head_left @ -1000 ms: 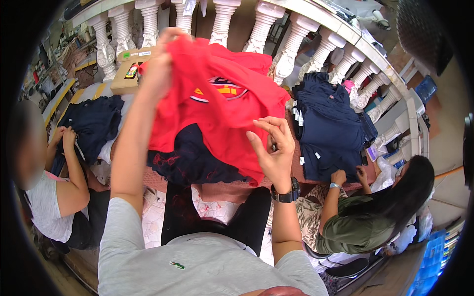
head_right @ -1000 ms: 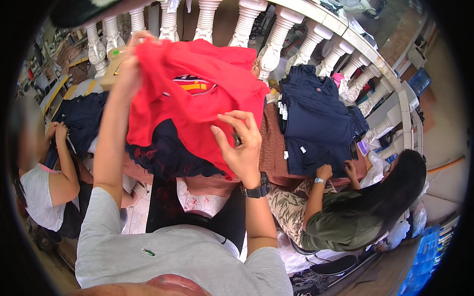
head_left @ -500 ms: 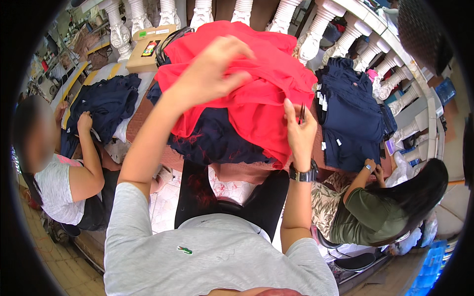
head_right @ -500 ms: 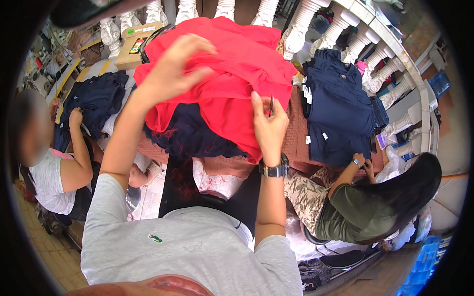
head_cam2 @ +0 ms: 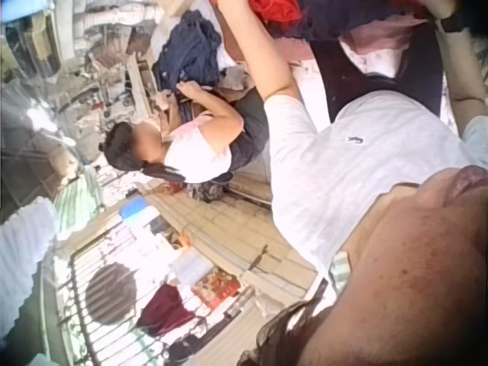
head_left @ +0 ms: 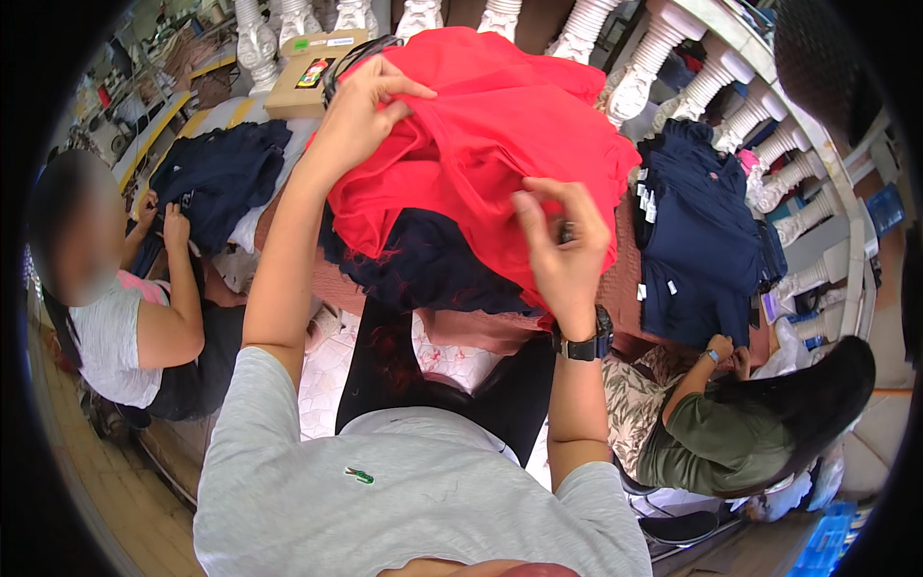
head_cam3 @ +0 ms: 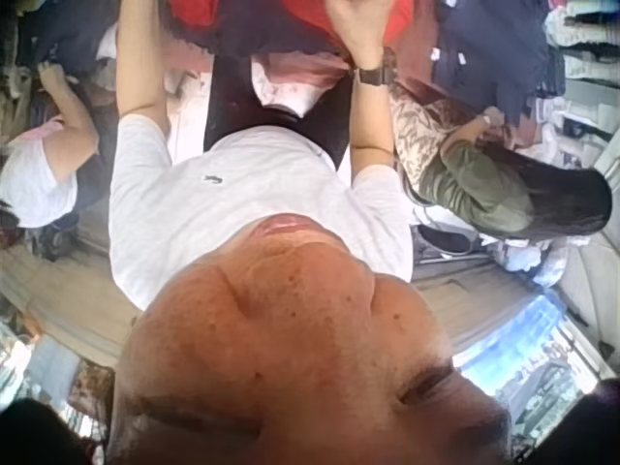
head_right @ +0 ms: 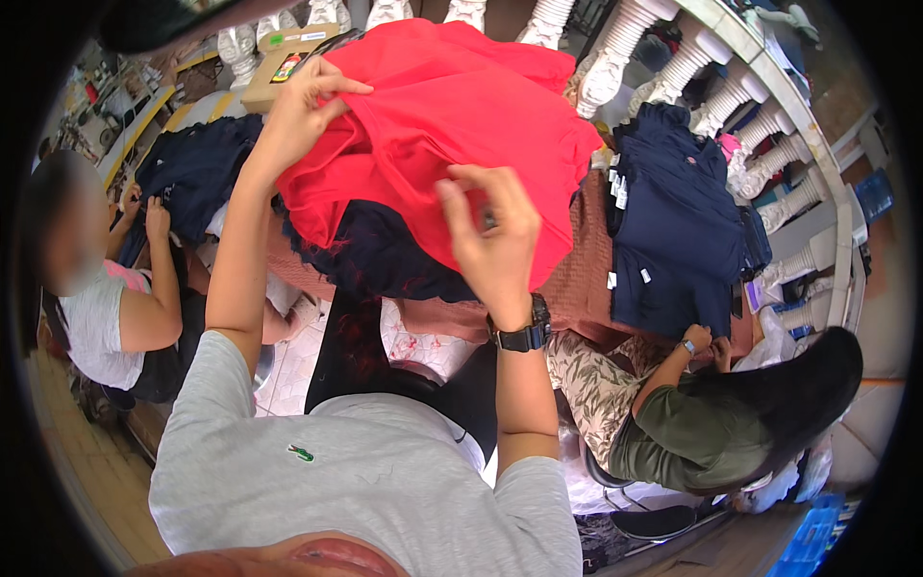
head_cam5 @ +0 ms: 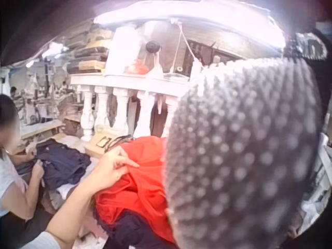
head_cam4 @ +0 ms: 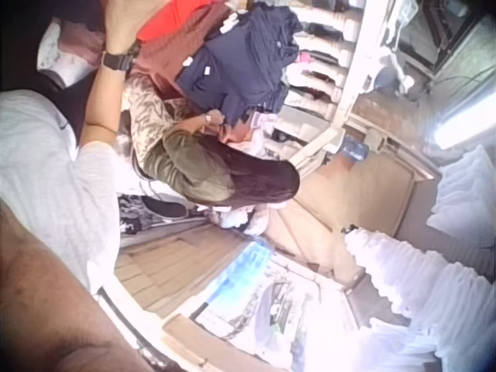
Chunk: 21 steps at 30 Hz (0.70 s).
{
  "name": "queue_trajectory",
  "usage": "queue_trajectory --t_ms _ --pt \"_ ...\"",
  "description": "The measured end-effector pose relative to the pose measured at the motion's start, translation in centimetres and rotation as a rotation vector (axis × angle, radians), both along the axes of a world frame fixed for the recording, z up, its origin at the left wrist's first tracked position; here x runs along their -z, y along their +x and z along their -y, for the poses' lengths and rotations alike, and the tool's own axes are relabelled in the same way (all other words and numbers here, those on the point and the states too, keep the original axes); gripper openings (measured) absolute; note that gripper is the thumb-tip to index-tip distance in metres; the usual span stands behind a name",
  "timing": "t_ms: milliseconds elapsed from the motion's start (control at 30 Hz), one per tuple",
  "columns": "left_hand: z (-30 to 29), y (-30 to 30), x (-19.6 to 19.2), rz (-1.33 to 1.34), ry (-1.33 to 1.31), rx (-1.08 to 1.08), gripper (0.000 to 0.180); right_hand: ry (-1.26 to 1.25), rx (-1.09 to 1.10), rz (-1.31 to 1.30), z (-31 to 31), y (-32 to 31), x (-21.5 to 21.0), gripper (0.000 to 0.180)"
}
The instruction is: The person uses small scissors to trim loose threads and tags from a red garment. They repeatedly lift and turn the fabric to access different areas, cutting away excess material while seated on the floor.
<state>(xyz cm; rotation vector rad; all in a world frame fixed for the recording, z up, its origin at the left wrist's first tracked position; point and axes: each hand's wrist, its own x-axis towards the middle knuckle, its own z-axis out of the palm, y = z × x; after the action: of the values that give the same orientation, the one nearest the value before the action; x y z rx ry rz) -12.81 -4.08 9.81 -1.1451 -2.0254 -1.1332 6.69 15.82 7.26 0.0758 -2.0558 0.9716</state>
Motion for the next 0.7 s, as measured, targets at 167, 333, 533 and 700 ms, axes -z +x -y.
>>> queue_trajectory --t_ms 167,333,533,700 --pt "-0.4 5.4 3.2 0.133 0.352 -0.154 0.02 0.009 0.223 -0.039 -1.4 -0.3 0.9 0.029" --pt "-3.9 10.1 4.7 0.396 0.279 0.187 0.056 0.13 0.315 -0.016 -2.8 -1.4 1.6 0.029" --pt "-3.6 9.0 2.2 0.514 0.585 0.621 0.045 0.242 0.467 -0.084 -6.0 -1.4 -0.1 0.022" --pt "-1.4 9.1 4.0 0.634 0.337 0.455 0.059 0.21 0.478 -0.245 -7.2 -2.7 -2.5 0.02"
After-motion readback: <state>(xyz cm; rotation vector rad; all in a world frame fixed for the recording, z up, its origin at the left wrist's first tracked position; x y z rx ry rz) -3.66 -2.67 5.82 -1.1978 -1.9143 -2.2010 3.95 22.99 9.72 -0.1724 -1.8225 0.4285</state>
